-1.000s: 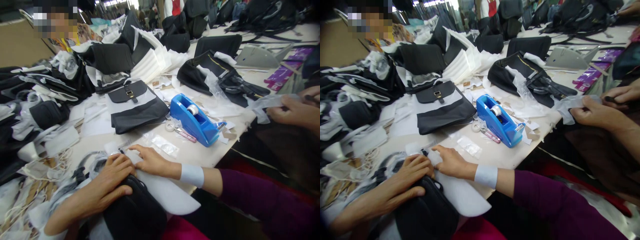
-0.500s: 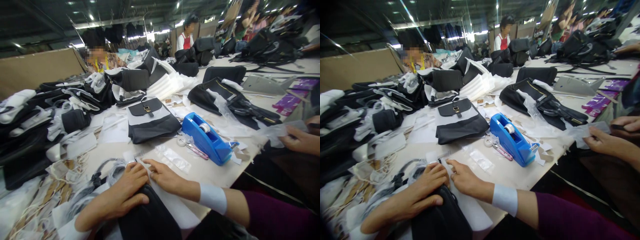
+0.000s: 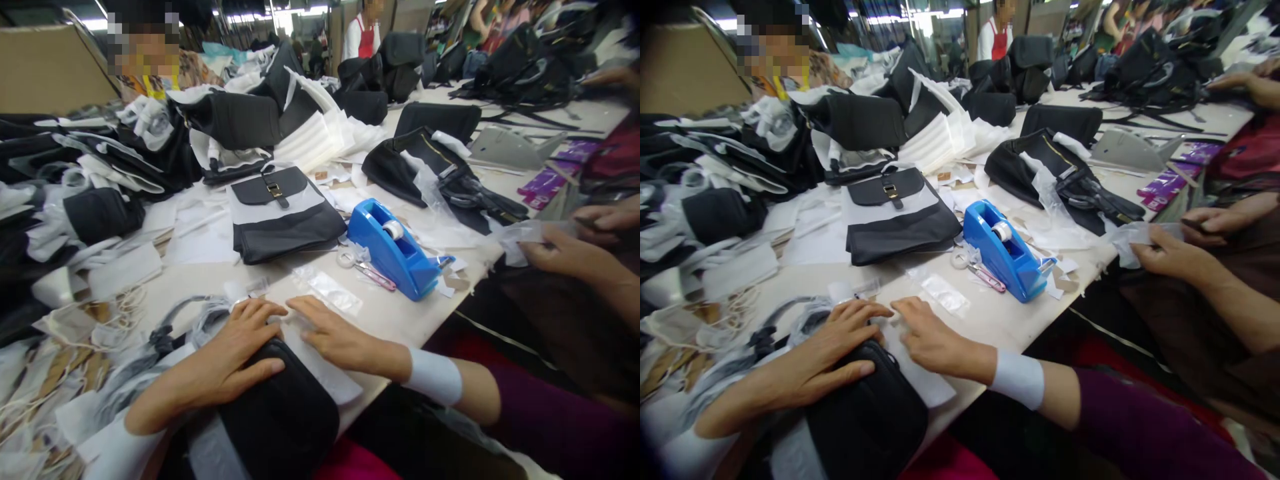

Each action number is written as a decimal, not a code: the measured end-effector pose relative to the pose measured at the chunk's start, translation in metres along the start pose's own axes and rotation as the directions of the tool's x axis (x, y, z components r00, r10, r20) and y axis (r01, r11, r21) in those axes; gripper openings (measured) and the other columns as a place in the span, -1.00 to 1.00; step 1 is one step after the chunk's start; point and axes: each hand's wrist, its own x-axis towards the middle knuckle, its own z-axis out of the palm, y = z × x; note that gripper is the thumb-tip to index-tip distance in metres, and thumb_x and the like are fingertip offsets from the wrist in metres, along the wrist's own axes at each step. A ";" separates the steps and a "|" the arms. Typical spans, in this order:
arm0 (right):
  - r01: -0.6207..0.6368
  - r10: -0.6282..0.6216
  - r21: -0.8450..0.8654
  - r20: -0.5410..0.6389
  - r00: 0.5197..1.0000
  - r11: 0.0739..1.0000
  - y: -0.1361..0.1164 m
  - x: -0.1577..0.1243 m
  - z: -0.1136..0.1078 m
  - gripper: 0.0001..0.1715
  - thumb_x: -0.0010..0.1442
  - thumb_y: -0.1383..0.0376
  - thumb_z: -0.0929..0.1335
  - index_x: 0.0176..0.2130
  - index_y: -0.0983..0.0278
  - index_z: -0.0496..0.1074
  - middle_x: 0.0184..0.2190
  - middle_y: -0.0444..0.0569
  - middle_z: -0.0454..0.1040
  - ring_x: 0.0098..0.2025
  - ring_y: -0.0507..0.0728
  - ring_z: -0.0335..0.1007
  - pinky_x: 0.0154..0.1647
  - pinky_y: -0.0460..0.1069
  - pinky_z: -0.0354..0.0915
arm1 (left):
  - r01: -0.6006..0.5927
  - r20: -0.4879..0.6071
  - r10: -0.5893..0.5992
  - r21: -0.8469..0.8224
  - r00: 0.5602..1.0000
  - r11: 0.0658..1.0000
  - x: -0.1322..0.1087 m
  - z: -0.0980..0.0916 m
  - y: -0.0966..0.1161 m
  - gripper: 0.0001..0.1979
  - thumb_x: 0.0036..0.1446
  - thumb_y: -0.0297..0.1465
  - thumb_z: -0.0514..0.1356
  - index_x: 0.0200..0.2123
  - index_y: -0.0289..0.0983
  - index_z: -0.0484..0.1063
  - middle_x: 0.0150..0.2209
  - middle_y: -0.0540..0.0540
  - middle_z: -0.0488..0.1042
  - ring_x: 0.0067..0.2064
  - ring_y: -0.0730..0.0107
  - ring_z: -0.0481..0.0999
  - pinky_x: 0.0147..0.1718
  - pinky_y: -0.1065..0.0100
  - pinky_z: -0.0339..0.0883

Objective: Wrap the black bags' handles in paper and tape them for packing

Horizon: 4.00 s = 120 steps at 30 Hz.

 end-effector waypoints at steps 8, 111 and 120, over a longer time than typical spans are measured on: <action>0.154 -0.127 -0.171 0.160 0.979 0.973 -0.009 -0.083 -0.027 -0.37 0.05 0.65 0.14 0.05 0.29 0.33 0.26 0.11 0.14 0.26 0.12 0.08 0.26 0.08 0.12 | -0.011 0.049 0.012 -0.038 0.999 0.999 0.005 -0.002 -0.002 -0.61 0.15 -0.06 0.18 -0.02 -0.10 0.36 0.11 -0.05 0.35 0.12 0.14 0.26 0.21 0.09 -0.12; 0.845 -0.387 -0.385 0.763 0.518 0.372 -0.109 0.048 0.158 -0.74 0.33 0.41 0.21 -0.10 0.26 0.43 -0.09 0.06 0.47 0.04 0.16 0.33 0.20 0.15 0.18 | 0.068 -0.274 -0.948 -0.955 0.158 0.288 -0.151 0.180 0.123 -0.31 -0.05 -0.27 0.29 0.17 -0.23 0.20 0.15 -0.25 0.30 0.20 -0.04 0.25 0.23 -0.07 0.09; 0.894 -0.045 -0.371 0.918 0.393 0.250 -0.098 0.066 0.188 -0.60 0.41 0.24 0.15 -0.36 0.23 0.43 -0.42 -0.08 0.44 -0.27 0.14 0.37 0.23 0.21 0.04 | -0.259 -0.074 -0.974 -0.966 0.213 0.017 -0.158 0.170 0.131 -0.23 -0.19 -0.46 0.25 0.18 -0.26 0.15 0.03 -0.19 0.36 0.00 0.14 0.40 0.06 0.11 0.29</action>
